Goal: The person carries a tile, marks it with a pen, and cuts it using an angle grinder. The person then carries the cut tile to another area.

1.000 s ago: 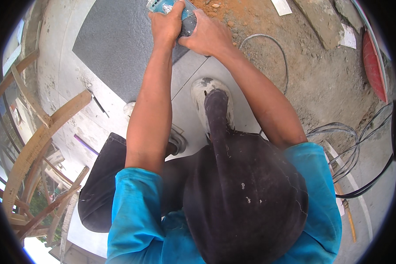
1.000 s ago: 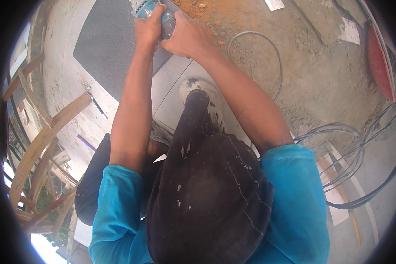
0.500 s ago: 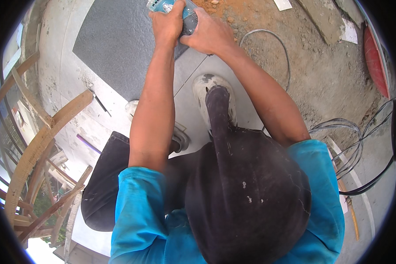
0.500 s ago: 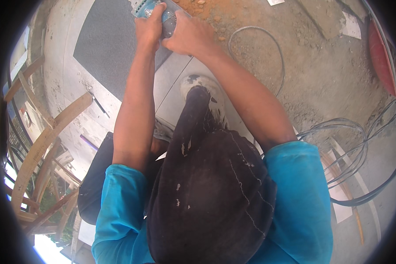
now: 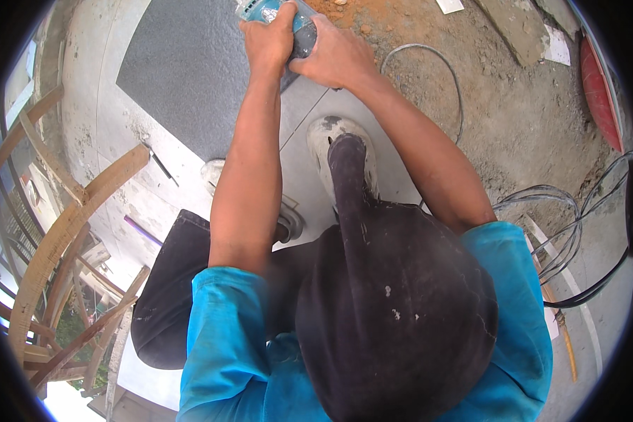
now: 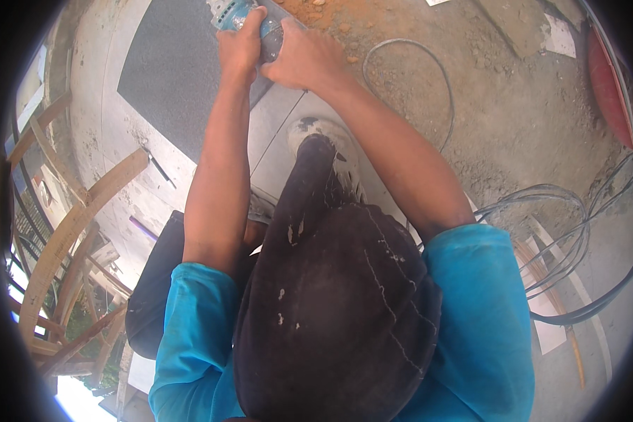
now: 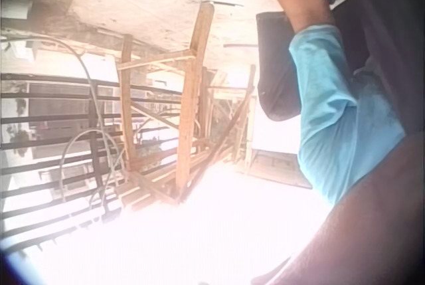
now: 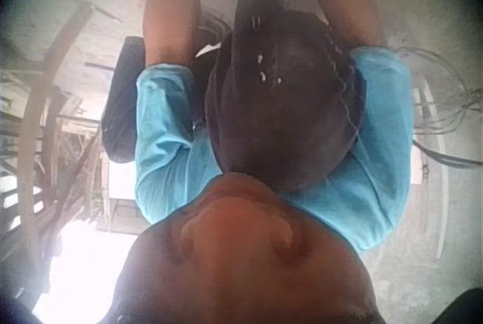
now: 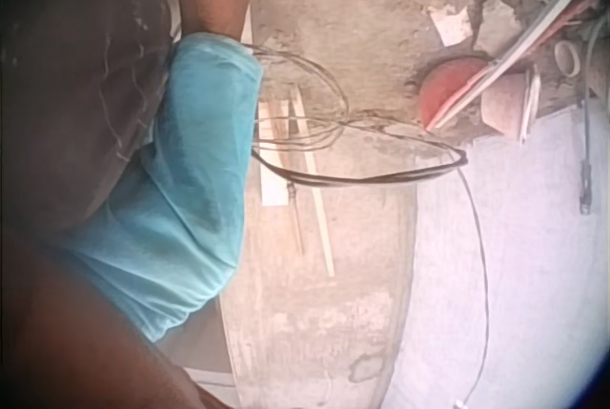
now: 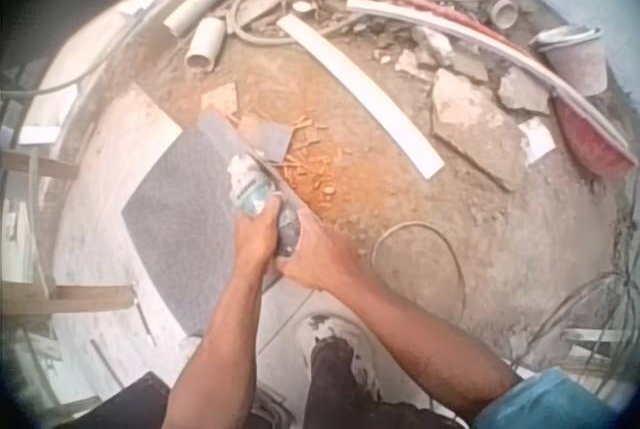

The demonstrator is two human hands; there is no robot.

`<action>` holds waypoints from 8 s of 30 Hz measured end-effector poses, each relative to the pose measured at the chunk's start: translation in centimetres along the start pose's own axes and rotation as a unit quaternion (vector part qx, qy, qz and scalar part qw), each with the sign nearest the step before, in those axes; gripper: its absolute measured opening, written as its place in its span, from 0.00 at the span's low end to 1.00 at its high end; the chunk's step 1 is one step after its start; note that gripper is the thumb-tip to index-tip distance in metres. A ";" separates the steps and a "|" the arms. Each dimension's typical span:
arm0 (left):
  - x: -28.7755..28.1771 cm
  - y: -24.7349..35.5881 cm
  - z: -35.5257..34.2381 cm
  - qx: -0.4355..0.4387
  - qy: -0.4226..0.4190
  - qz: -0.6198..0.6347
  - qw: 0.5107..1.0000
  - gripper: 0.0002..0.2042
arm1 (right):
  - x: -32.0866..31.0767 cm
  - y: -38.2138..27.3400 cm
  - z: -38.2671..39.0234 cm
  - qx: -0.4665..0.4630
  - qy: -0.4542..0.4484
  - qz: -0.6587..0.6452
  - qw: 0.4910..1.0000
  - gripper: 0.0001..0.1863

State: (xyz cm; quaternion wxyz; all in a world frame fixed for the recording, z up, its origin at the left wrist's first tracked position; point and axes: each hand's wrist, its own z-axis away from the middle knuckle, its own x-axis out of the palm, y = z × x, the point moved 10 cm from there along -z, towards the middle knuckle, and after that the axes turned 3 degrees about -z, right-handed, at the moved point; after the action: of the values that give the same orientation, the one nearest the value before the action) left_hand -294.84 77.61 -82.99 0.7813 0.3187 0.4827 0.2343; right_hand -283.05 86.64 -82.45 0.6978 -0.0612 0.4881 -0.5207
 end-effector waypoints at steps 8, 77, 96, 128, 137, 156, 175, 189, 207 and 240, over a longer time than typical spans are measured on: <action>0.3 0.1 0.3 0.004 -0.009 0.024 1.000 0.29 | 0.0 0.3 0.3 -0.003 -0.005 -0.020 1.000 0.48; 1.6 0.7 4.7 -0.011 -0.016 0.025 0.999 0.25 | -0.2 2.5 3.9 0.011 -0.037 -0.019 0.999 0.46; 2.0 1.0 5.8 0.023 -0.009 0.063 0.998 0.23 | -0.7 2.5 5.1 0.015 -0.030 0.003 0.999 0.42; 2.9 0.4 7.9 0.022 -0.007 0.041 0.999 0.28 | -0.3 4.6 6.5 0.001 0.011 -0.015 1.000 0.40; 3.3 -0.3 8.2 -0.005 -0.009 0.018 1.000 0.30 | -0.6 4.6 7.0 -0.013 0.010 -0.013 1.000 0.39; 3.1 -1.3 9.5 -0.069 -0.008 0.038 0.997 0.43 | -0.5 5.1 7.8 0.016 -0.024 -0.021 0.999 0.40; 3.8 -1.2 10.4 -0.066 -0.018 0.058 0.996 0.43 | -0.4 5.9 8.8 0.032 -0.044 -0.029 0.998 0.40; 4.0 -1.4 11.1 -0.075 -0.023 0.042 0.996 0.44 | -0.5 6.4 9.1 0.033 -0.037 -0.013 0.999 0.47; 4.8 -2.6 11.5 -0.095 -0.029 0.048 0.994 0.40 | -0.6 6.4 9.8 0.034 -0.037 -0.015 0.999 0.42; 5.0 -2.0 12.5 -0.113 -0.037 0.027 0.993 0.51 | -0.3 7.3 10.1 0.052 -0.062 -0.044 0.996 0.44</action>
State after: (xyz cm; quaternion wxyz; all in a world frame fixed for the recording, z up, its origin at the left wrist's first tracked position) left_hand -281.33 76.23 -83.28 0.8228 0.2498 0.4152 0.2969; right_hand -270.66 85.90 -81.34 0.7051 -0.0783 0.4127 -0.5713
